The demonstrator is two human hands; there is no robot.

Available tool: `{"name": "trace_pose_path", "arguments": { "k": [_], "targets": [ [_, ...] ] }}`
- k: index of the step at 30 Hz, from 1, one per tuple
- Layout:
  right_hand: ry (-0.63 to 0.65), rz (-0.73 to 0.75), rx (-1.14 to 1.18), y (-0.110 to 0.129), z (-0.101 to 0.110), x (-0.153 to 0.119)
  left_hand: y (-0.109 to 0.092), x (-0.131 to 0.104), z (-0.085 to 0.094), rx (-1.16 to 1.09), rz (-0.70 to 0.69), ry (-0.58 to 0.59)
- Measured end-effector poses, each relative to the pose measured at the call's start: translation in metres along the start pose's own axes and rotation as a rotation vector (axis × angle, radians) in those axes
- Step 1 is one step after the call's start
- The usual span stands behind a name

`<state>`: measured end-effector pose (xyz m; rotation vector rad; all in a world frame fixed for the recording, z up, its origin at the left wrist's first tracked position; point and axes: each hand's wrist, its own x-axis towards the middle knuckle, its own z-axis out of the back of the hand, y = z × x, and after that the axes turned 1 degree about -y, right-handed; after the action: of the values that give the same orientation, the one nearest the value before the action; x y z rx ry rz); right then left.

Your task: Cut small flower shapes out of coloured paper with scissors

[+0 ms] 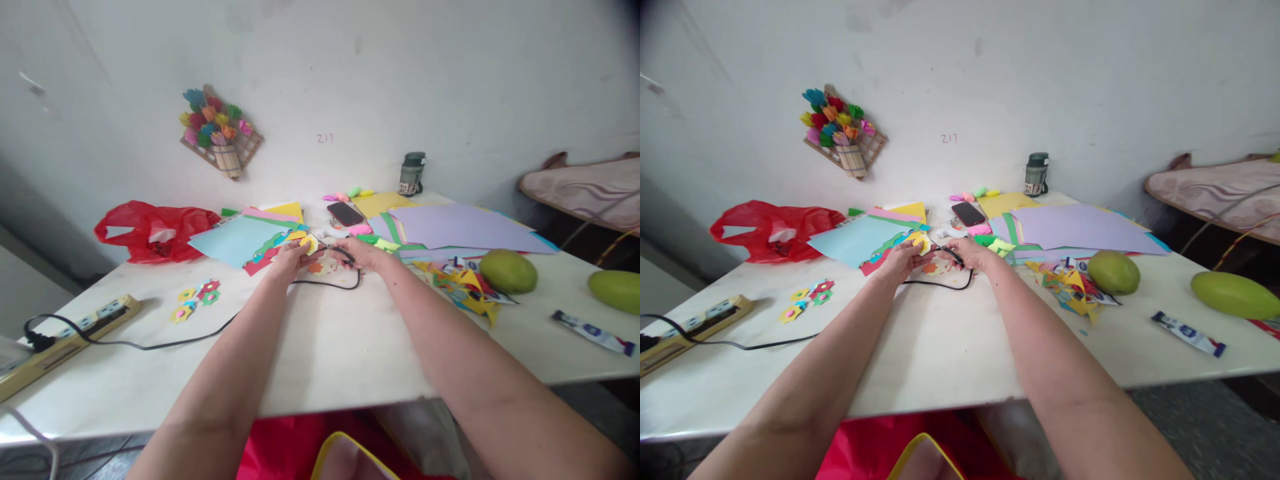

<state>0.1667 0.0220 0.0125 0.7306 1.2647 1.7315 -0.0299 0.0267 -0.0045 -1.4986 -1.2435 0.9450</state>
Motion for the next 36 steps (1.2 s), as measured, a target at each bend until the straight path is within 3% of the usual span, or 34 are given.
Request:
{"name": "trace_pose_path", "arguments": {
  "k": [36],
  "targets": [
    [0.025,0.004,0.075,-0.0001,-0.0002,0.0006,-0.0038,-0.0014,0.0066,0.024,0.009,0.049]
  ]
}}
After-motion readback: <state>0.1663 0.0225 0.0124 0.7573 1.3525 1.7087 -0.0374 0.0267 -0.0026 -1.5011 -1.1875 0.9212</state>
